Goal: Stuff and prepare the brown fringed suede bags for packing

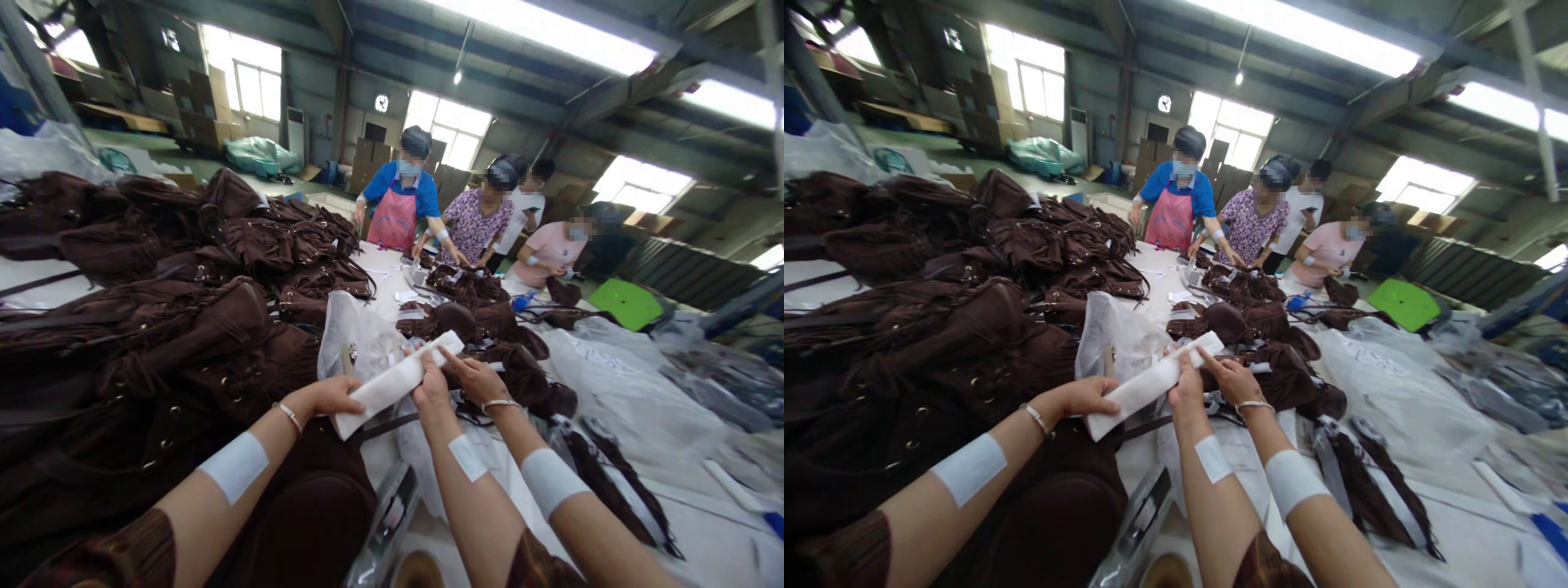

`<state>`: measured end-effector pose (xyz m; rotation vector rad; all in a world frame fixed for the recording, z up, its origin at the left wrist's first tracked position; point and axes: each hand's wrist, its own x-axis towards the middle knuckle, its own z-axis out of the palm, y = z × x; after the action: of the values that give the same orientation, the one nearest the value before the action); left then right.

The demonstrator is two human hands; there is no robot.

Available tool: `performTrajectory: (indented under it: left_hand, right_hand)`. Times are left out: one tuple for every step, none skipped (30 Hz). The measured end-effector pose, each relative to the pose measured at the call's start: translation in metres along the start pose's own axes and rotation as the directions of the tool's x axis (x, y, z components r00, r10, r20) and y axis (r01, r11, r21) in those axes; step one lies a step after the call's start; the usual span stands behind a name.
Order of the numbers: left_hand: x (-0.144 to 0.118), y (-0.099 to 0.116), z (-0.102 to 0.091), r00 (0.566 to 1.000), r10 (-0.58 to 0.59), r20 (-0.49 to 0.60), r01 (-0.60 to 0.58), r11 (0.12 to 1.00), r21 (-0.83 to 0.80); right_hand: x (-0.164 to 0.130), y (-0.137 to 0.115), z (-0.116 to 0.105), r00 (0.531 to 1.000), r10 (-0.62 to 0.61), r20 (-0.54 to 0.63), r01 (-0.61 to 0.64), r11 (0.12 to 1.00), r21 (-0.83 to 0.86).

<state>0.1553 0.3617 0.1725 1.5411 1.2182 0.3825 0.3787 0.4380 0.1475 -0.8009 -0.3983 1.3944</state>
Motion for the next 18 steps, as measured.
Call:
performTrajectory:
  left_hand:
    - [0.0, 0.002, 0.003, 0.999, 0.006, -0.04, -0.004, 0.998, 0.062]
    - [0.0, 0.004, 0.007, 0.996, 0.013, -0.086, -0.002, 0.993, 0.121]
    - [0.0, 0.006, 0.012, 0.991, 0.02, -0.134, 0.003, 0.985, 0.174]
    - [0.0, 0.008, 0.016, 0.983, 0.03, -0.18, 0.011, 0.976, 0.22]
    - [0.0, 0.009, 0.021, 0.974, 0.04, -0.222, 0.019, 0.966, 0.258]
    - [0.0, 0.01, 0.026, 0.965, 0.052, -0.256, 0.025, 0.957, 0.289]
    - [-0.001, 0.012, 0.03, 0.957, 0.066, -0.282, 0.027, 0.948, 0.316]
    - [-0.001, 0.013, 0.033, 0.95, 0.08, -0.302, 0.028, 0.941, 0.337]
    - [-0.002, 0.015, 0.036, 0.944, 0.092, -0.317, 0.028, 0.935, 0.355]
    - [-0.002, 0.017, 0.039, 0.939, 0.101, -0.329, 0.029, 0.93, 0.368]
    - [-0.003, 0.018, 0.041, 0.935, 0.107, -0.339, 0.032, 0.925, 0.378]
    - [-0.003, 0.02, 0.043, 0.931, 0.11, -0.349, 0.036, 0.922, 0.386]
    - [-0.004, 0.022, 0.045, 0.926, 0.111, -0.36, 0.042, 0.919, 0.393]
    - [-0.004, 0.024, 0.047, 0.921, 0.112, -0.373, 0.05, 0.916, 0.399]
    - [-0.004, 0.026, 0.048, 0.915, 0.113, -0.387, 0.059, 0.913, 0.405]
    - [-0.004, 0.027, 0.05, 0.909, 0.114, -0.4, 0.064, 0.912, 0.405]
    - [-0.003, 0.028, 0.051, 0.906, 0.114, -0.408, 0.064, 0.915, 0.397]
    - [-0.002, 0.029, 0.052, 0.905, 0.114, -0.411, 0.058, 0.921, 0.384]
  right_hand:
    - [-0.003, -0.002, -0.001, 1.0, 0.012, 0.01, -0.012, 1.0, 0.005]
    - [-0.005, -0.004, -0.003, 1.0, 0.018, 0.024, -0.018, 1.0, 0.005]
    - [-0.007, -0.006, -0.005, 0.999, 0.022, 0.041, -0.022, 1.0, 0.003]
    - [-0.009, -0.009, -0.006, 0.998, 0.027, 0.062, -0.027, 1.0, -0.002]
    - [-0.011, -0.011, -0.008, 0.996, 0.033, 0.083, -0.033, 0.999, -0.009]
    - [-0.012, -0.013, -0.01, 0.994, 0.039, 0.103, -0.038, 0.999, -0.015]
    - [-0.013, -0.015, -0.011, 0.992, 0.044, 0.118, -0.041, 0.999, -0.021]
    - [-0.014, -0.017, -0.012, 0.991, 0.045, 0.129, -0.042, 0.999, -0.023]
    - [-0.014, -0.018, -0.012, 0.99, 0.042, 0.132, -0.039, 0.999, -0.023]
    - [-0.014, -0.02, -0.012, 0.991, 0.039, 0.129, -0.036, 0.999, -0.022]
    - [-0.013, -0.021, -0.011, 0.991, 0.038, 0.125, -0.035, 0.999, -0.022]
    - [-0.013, -0.022, -0.01, 0.992, 0.039, 0.122, -0.036, 0.999, -0.024]
    - [-0.013, -0.023, -0.009, 0.992, 0.043, 0.121, -0.04, 0.999, -0.027]
    - [-0.013, -0.024, -0.008, 0.991, 0.048, 0.122, -0.044, 0.998, -0.033]
    - [-0.013, -0.025, -0.007, 0.991, 0.053, 0.124, -0.048, 0.998, -0.037]
    - [-0.013, -0.026, -0.006, 0.991, 0.046, 0.127, -0.041, 0.998, -0.047]
    - [-0.012, -0.027, -0.005, 0.992, 0.023, 0.125, -0.016, 0.998, -0.06]
    - [-0.012, -0.029, -0.004, 0.992, -0.007, 0.122, 0.016, 0.997, -0.073]
